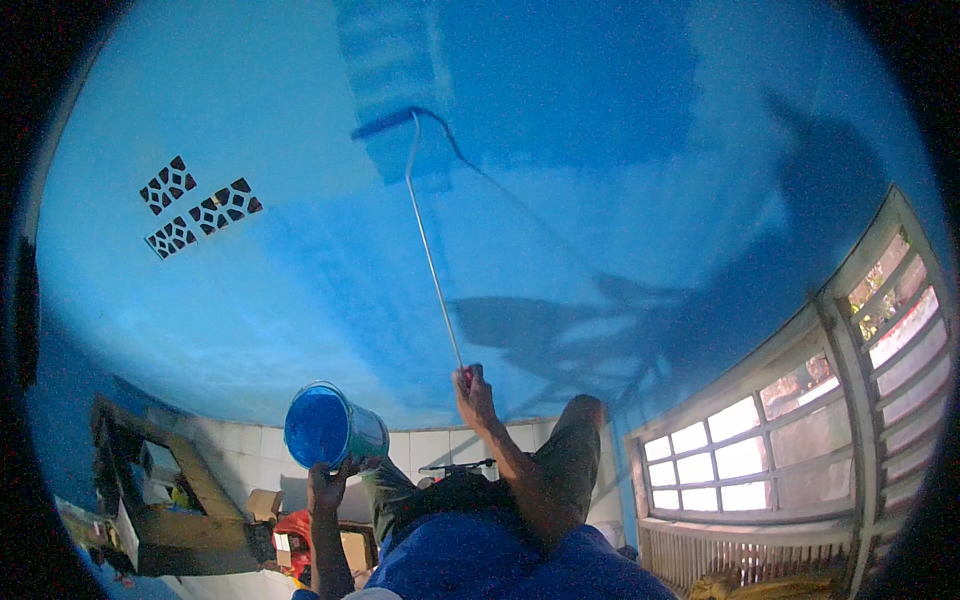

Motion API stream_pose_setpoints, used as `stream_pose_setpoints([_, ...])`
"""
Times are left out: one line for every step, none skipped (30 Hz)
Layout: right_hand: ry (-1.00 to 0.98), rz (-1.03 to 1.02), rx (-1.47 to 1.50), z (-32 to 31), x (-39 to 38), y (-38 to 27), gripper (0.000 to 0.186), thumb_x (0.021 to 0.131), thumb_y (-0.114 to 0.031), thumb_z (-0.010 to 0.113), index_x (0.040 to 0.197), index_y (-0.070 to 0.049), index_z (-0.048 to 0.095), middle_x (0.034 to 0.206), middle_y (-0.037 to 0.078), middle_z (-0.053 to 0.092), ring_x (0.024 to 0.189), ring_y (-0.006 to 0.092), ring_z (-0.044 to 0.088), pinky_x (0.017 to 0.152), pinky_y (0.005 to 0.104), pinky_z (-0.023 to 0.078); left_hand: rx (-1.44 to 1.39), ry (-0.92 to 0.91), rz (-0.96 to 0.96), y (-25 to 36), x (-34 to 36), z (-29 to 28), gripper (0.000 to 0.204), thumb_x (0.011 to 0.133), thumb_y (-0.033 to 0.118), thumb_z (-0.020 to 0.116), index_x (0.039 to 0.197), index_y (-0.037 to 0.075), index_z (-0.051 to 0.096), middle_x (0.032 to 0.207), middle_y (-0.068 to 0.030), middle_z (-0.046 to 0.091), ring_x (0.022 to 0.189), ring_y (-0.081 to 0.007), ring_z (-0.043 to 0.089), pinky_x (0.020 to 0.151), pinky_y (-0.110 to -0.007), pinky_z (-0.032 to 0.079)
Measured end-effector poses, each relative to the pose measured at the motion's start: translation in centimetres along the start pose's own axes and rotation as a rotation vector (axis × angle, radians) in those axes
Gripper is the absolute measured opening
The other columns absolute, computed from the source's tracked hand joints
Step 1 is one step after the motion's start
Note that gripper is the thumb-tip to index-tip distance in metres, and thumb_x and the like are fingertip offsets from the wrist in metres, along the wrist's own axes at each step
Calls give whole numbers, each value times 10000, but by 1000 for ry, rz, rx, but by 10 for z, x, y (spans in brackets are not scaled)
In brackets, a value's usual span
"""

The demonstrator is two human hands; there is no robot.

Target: The person paints a ceiling blue using a roller attached to an extension pole. They repeatedly dip the roller into a paint bucket held in the other hand and apply paint in long strokes across the ceiling surface.

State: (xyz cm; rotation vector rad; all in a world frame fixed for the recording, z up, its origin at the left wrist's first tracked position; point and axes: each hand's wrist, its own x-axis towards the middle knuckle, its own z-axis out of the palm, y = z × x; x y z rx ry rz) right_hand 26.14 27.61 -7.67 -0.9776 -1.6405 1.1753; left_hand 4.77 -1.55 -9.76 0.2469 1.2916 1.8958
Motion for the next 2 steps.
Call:
stream_pose_setpoints([7,-38,28,3,14,-7,244,880,-283,479,911,-51,406,599,121,480,509,252,505,485,341,399,210,-49,71,-5,2,-10,387,819,64,422,1162,-93,338,1149,-216,445,1011,-350,486,862,-446,469])
stream_pose_setpoints([13,-41,29,3,15,-7,244,880,-283,479,911,-51,406,599,121,480,509,252,505,485,341,399,-48,11,7,0,2,1,410,817,82,427,1182,-76,326,1165,-219,430,1048,-360,463,871,-454,459])
